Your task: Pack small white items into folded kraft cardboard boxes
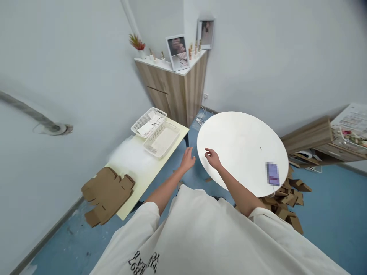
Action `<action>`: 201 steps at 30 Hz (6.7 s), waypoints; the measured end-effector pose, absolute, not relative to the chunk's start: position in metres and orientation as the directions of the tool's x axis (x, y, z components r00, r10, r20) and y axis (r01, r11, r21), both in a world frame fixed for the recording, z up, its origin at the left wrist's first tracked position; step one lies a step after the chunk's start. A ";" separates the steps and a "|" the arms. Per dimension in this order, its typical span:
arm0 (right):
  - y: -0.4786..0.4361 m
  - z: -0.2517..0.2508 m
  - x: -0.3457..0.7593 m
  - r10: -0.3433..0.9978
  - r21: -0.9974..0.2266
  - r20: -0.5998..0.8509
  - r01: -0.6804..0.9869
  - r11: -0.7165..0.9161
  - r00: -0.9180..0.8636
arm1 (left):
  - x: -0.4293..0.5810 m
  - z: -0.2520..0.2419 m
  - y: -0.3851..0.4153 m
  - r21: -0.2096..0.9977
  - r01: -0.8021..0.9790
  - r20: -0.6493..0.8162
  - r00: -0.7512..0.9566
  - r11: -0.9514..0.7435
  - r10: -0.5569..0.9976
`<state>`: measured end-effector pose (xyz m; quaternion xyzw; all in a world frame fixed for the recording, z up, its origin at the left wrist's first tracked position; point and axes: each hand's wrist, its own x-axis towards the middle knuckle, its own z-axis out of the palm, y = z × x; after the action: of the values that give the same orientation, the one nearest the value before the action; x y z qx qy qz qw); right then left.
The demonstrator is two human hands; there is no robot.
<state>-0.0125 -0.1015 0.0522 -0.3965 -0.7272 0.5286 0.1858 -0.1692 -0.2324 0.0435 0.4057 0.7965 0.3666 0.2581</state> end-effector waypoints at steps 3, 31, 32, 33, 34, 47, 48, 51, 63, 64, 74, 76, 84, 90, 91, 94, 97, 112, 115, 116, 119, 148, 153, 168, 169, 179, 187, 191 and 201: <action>-0.125 0.043 -0.078 0.723 -0.911 -0.127 0.368 0.186 -0.679 | -0.221 0.042 -0.267 0.779 0.468 -0.064 -0.603 0.418 0.795; -0.229 0.004 -0.385 0.252 -0.530 -0.472 0.500 0.685 -0.845 | -0.397 0.025 -0.399 0.731 0.180 -0.115 -0.918 0.658 0.379; -0.228 0.004 -0.385 0.258 -0.526 -0.472 0.504 0.685 -0.843 | -0.398 0.024 -0.400 0.732 0.183 -0.112 -0.918 0.656 0.381; -0.226 0.005 -0.385 0.273 -0.518 -0.464 0.508 0.688 -0.843 | -0.398 0.023 -0.400 0.732 0.189 -0.106 -0.917 0.654 0.384; -0.225 0.005 -0.386 0.291 -0.508 -0.451 0.511 0.693 -0.844 | -0.398 0.022 -0.401 0.732 0.195 -0.099 -0.918 0.653 0.385; -0.199 0.021 -0.366 0.444 -0.627 -0.267 0.504 0.594 -0.855 | -0.397 0.043 -0.376 0.742 0.265 -0.059 -0.889 0.616 0.454; -0.191 0.027 -0.357 0.472 -0.652 -0.250 0.508 0.563 -0.845 | -0.397 0.045 -0.366 0.755 0.283 -0.044 -0.878 0.591 0.477; -0.160 0.047 -0.319 0.581 -0.711 -0.204 0.527 0.465 -0.788 | -0.390 0.049 -0.327 0.804 0.325 -0.006 -0.833 0.498 0.553; -0.056 0.053 -0.054 0.872 -0.821 -0.269 0.571 0.016 -0.410 | -0.224 0.023 -0.139 0.908 0.186 -0.244 -0.497 0.377 0.833; -0.052 0.050 -0.033 0.886 -0.804 -0.271 0.594 0.007 -0.377 | -0.206 0.021 -0.129 0.906 0.177 -0.263 -0.478 0.386 0.838; -0.012 -0.001 0.108 0.884 -0.738 -0.424 0.640 -0.212 -0.196 | -0.069 -0.009 -0.068 0.847 0.369 -0.299 -0.266 0.383 0.917; -0.006 -0.008 0.123 0.872 -0.735 -0.444 0.640 -0.222 -0.207 | -0.051 -0.020 -0.060 0.838 0.387 -0.304 -0.253 0.384 0.918; -0.002 -0.030 0.157 0.823 -0.714 -0.482 0.679 -0.171 -0.300 | -0.013 -0.054 -0.054 0.795 0.460 -0.329 -0.222 0.396 0.918; -0.007 -0.039 0.171 0.797 -0.719 -0.466 0.689 -0.088 -0.385 | -0.009 -0.048 -0.064 0.752 0.559 -0.318 -0.157 0.350 0.935; -0.009 -0.039 0.173 0.797 -0.723 -0.453 0.687 -0.066 -0.400 | -0.009 -0.045 -0.068 0.741 0.590 -0.304 -0.129 0.320 0.944; -0.017 -0.039 0.176 0.771 -0.714 -0.431 0.699 0.026 -0.469 | -0.010 -0.039 -0.079 0.706 0.685 -0.258 0.015 0.178 0.966; -0.020 -0.040 0.172 0.721 -0.662 -0.444 0.737 0.138 -0.533 | -0.014 -0.037 -0.086 0.661 0.746 -0.247 0.115 0.080 0.962; 0.018 -0.044 0.098 0.592 -0.520 -0.495 0.762 0.385 -0.636 | -0.064 -0.039 -0.065 0.556 0.795 -0.425 0.021 0.243 0.905; 0.012 -0.046 0.104 0.590 -0.560 -0.467 0.737 0.379 -0.658 | -0.066 -0.036 -0.072 0.555 0.785 -0.466 0.020 0.275 0.885; 0.009 -0.047 0.108 0.597 -0.572 -0.452 0.729 0.376 -0.663 | -0.067 -0.034 -0.077 0.553 0.782 -0.471 0.010 0.286 0.882; -0.005 -0.048 0.114 0.662 -0.578 -0.396 0.733 0.359 -0.637 | -0.071 -0.029 -0.098 0.552 0.775 -0.444 -0.040 0.308 0.895; -0.343 -0.022 -0.144 0.421 -0.682 -0.301 0.502 0.532 -0.856 | -0.312 -0.024 -0.494 0.366 0.669 -0.395 -0.517 0.647 0.759; -0.370 -0.018 -0.155 0.406 -0.641 -0.376 0.550 0.534 -0.833 | -0.346 -0.034 -0.510 0.251 0.700 -0.437 -0.535 0.669 0.723; -0.393 -0.019 -0.188 0.330 -0.627 -0.423 0.536 0.565 -0.844 | -0.344 -0.034 -0.555 0.386 0.744 -0.356 -0.425 0.546 0.832; -0.394 -0.018 -0.190 0.332 -0.628 -0.421 0.535 0.566 -0.844 | -0.347 -0.034 -0.554 0.393 0.733 -0.362 -0.432 0.555 0.826; -0.402 -0.013 -0.187 0.358 -0.616 -0.436 0.564 0.550 -0.826 | -0.338 -0.029 -0.539 0.380 0.756 -0.414 -0.377 0.533 0.829; -0.406 -0.011 -0.183 0.372 -0.612 -0.463 0.594 0.523 -0.804 | -0.348 -0.027 -0.549 0.334 0.809 -0.374 -0.358 0.484 0.856; -0.410 -0.013 -0.189 0.369 -0.612 -0.471 0.598 0.518 -0.801 | -0.349 -0.027 -0.541 0.303 0.816 -0.354 -0.384 0.493 0.853; -0.411 -0.015 -0.178 0.396 -0.579 -0.510 0.645 0.498 -0.764 | -0.354 -0.037 -0.526 0.263 0.794 -0.337 -0.456 0.547 0.824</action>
<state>-0.1781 -0.4109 -0.0146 -0.3058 -0.8512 0.3966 -0.1571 -0.3541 -0.5258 -0.0367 0.4745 0.8525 0.0338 0.2166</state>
